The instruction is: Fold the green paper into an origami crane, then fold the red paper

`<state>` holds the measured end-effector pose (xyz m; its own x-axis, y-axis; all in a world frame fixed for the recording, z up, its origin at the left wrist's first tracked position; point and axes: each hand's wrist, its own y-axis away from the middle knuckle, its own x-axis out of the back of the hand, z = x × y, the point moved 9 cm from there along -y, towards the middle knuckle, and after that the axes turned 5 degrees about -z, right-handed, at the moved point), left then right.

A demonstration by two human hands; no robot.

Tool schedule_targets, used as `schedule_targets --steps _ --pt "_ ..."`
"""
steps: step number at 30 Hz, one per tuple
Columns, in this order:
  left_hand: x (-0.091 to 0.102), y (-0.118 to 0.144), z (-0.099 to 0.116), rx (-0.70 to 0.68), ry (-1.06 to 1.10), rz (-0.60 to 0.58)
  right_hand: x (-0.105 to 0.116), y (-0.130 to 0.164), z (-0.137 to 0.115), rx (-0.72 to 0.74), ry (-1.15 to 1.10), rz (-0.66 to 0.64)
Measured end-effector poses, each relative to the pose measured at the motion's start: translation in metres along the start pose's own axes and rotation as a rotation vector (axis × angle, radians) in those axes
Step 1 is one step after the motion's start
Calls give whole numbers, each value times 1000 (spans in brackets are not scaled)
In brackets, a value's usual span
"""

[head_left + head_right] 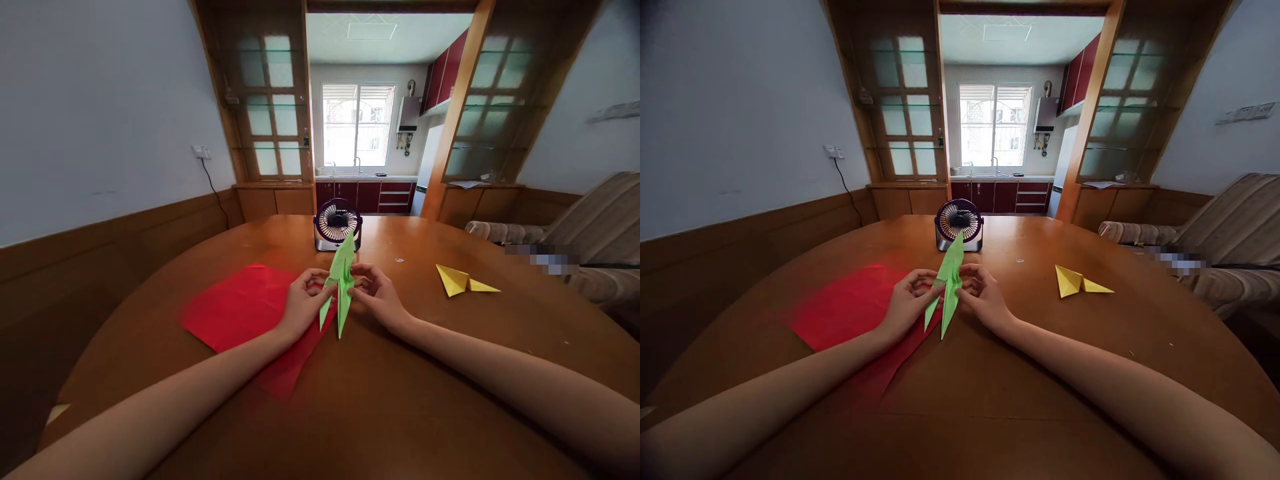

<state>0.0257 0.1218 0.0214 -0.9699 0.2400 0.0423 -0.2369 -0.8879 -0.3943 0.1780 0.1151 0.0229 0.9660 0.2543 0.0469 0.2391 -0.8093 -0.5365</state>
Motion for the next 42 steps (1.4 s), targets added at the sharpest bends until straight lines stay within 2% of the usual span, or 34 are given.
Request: schedule_targets --steps 4,9,15,21,24,30,39,42 --pt "6 1 5 -77 -145 77 -1 1 -3 17 56 -1" --pt "6 4 12 -97 -252 102 -1 0 -1 3 73 -9" --pt "-2 8 26 -187 -440 64 3 -1 1 -12 47 30" --pt "-4 11 33 -253 -537 53 5 -2 7 -56 -4 63" --pt "-6 11 33 -263 -564 43 5 -1 4 -34 5 61" --pt "-1 5 20 -139 -455 42 3 1 -2 -3 -65 37" --pt "-3 -5 -11 114 94 -99 4 0 0 -4 -104 34" --pt "-4 -6 -14 139 170 -116 3 0 2 -15 -111 28"
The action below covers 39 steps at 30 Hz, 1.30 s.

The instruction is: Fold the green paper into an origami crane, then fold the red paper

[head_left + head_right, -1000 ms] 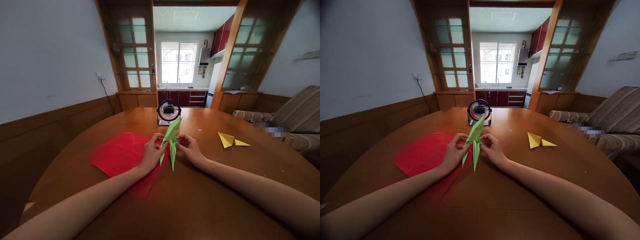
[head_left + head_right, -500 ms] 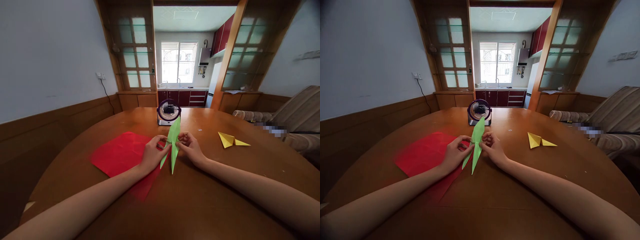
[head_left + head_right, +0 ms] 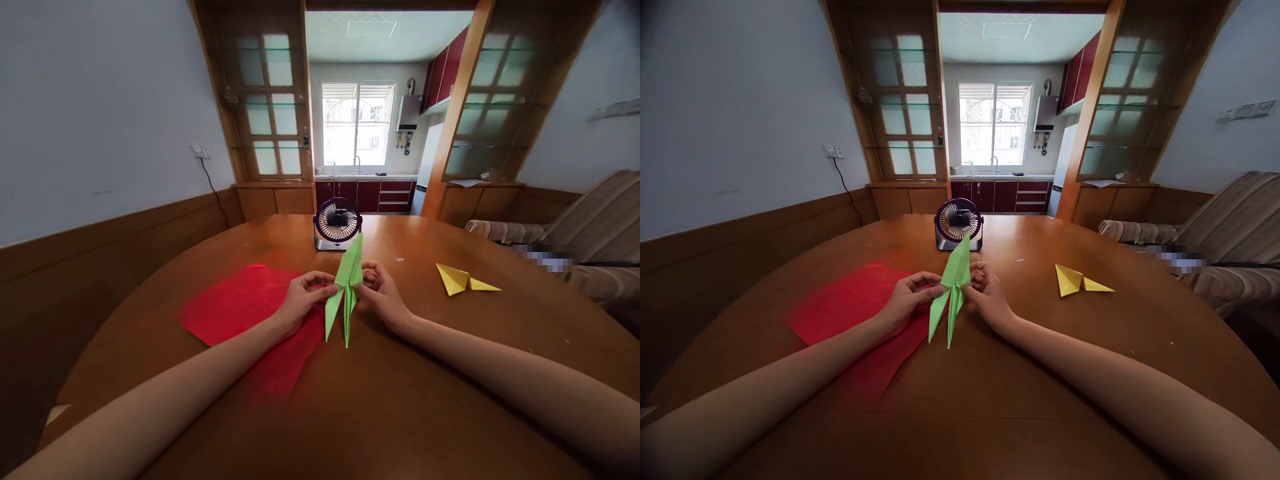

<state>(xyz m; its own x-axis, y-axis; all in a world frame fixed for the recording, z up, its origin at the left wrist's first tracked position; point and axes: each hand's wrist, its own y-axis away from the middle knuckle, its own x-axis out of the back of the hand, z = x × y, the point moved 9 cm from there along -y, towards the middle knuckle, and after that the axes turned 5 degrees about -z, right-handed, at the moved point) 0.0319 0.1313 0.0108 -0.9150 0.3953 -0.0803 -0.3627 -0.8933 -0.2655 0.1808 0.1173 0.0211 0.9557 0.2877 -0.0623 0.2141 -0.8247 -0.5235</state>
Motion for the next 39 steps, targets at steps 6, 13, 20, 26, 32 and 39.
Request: schedule_targets --steps 6,13,20,26,32,39 --pt "2 2 9 -83 -230 58 -3 0 -2 -9 63 -9" --pt "-6 12 31 -262 -620 115 -10 2 -16 65 191 -41" --pt "-9 14 31 -298 -674 85 -9 3 -17 83 201 -42" --pt "-12 14 27 -240 -569 -9 -7 0 -16 81 149 -48" --pt "-15 13 25 -258 -499 -67 -2 -2 -9 37 105 -35" --pt "-8 8 40 -269 -506 35 -4 -7 -33 111 300 -33"
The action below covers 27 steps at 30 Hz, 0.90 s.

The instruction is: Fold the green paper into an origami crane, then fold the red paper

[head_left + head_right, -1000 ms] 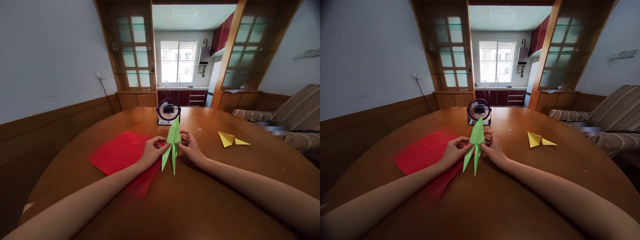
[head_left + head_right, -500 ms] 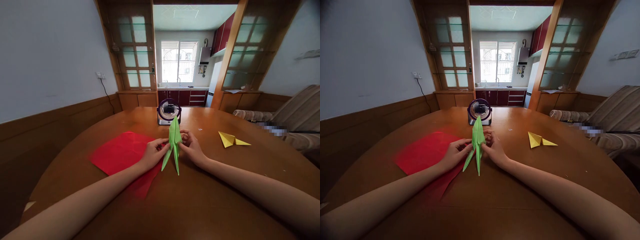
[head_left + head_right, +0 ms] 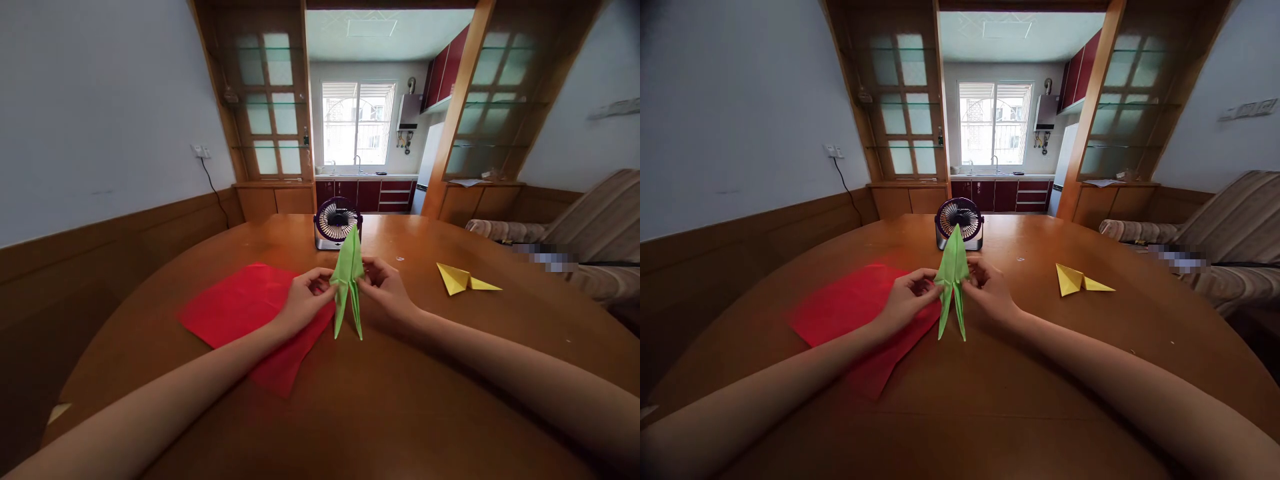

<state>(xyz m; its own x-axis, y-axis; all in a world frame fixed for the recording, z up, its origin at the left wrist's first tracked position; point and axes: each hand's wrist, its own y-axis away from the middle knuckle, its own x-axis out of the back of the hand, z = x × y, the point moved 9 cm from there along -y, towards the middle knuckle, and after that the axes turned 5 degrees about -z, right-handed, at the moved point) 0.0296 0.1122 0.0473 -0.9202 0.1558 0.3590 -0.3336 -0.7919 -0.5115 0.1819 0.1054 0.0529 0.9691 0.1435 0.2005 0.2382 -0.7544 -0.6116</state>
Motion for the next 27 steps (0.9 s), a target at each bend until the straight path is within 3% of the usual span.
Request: schedule_targets --steps 4,8,13,17,20,24,27 --pt "6 1 44 -217 -75 -29 14 -3 -32 99 145 66" --pt "20 9 72 -451 -282 45 13 -4 -59 274 248 -46" --pt "14 9 52 -609 -483 -64 0 2 -40 339 424 -240" --pt "-13 13 19 -580 -546 -395 -17 12 -12 357 542 -449" --pt "-24 20 9 -522 -526 -566 -21 17 -3 358 583 -534" --pt "-27 23 12 -457 -526 -581 -12 14 -3 353 591 -473" --pt "-31 22 12 -441 -594 -563 -11 12 4 287 595 -497"
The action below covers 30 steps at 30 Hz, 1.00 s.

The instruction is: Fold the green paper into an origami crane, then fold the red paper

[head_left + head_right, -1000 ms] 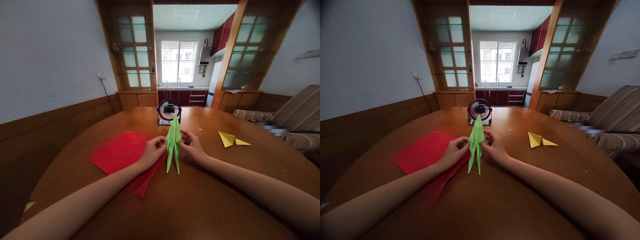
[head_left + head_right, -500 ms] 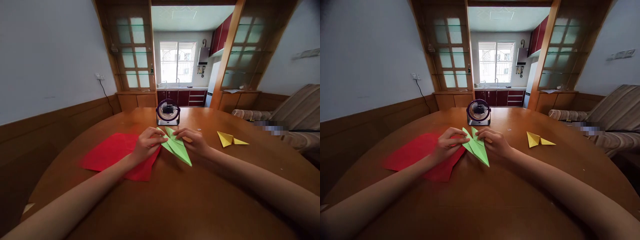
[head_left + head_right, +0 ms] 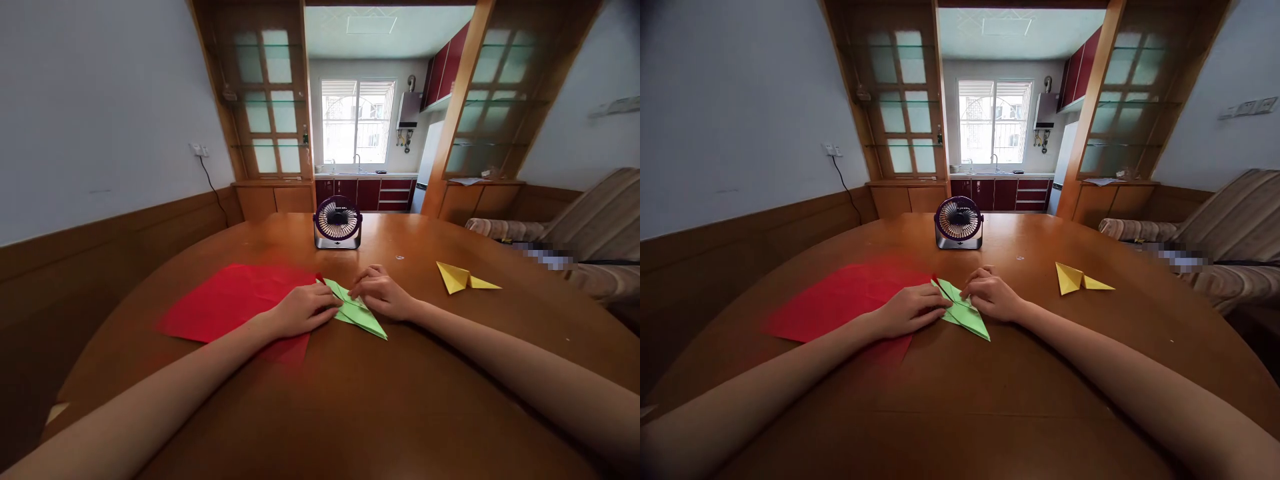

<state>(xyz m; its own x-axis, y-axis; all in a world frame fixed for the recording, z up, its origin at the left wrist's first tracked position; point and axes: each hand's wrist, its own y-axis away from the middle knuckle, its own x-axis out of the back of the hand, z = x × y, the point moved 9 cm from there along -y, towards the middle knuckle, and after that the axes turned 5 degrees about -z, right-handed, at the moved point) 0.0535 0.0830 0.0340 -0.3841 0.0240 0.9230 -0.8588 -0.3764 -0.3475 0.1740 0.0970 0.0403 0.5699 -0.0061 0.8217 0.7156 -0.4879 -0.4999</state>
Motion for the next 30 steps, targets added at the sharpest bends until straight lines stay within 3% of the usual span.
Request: schedule_targets --steps 5,14,19,22,30 --pt "-7 -3 4 -33 -53 -23 -9 -1 3 -44 -2 -95" --pt "-7 -6 4 -2 60 -55 -8 -3 -1 -32 38 -33" --pt "-4 -4 2 19 86 1 -5 -2 3 -84 13 24" --pt "-2 -2 4 -12 89 24 -5 -2 1 -42 92 28" --pt "0 0 10 -81 9 47 -12 -1 3 -12 145 -104"
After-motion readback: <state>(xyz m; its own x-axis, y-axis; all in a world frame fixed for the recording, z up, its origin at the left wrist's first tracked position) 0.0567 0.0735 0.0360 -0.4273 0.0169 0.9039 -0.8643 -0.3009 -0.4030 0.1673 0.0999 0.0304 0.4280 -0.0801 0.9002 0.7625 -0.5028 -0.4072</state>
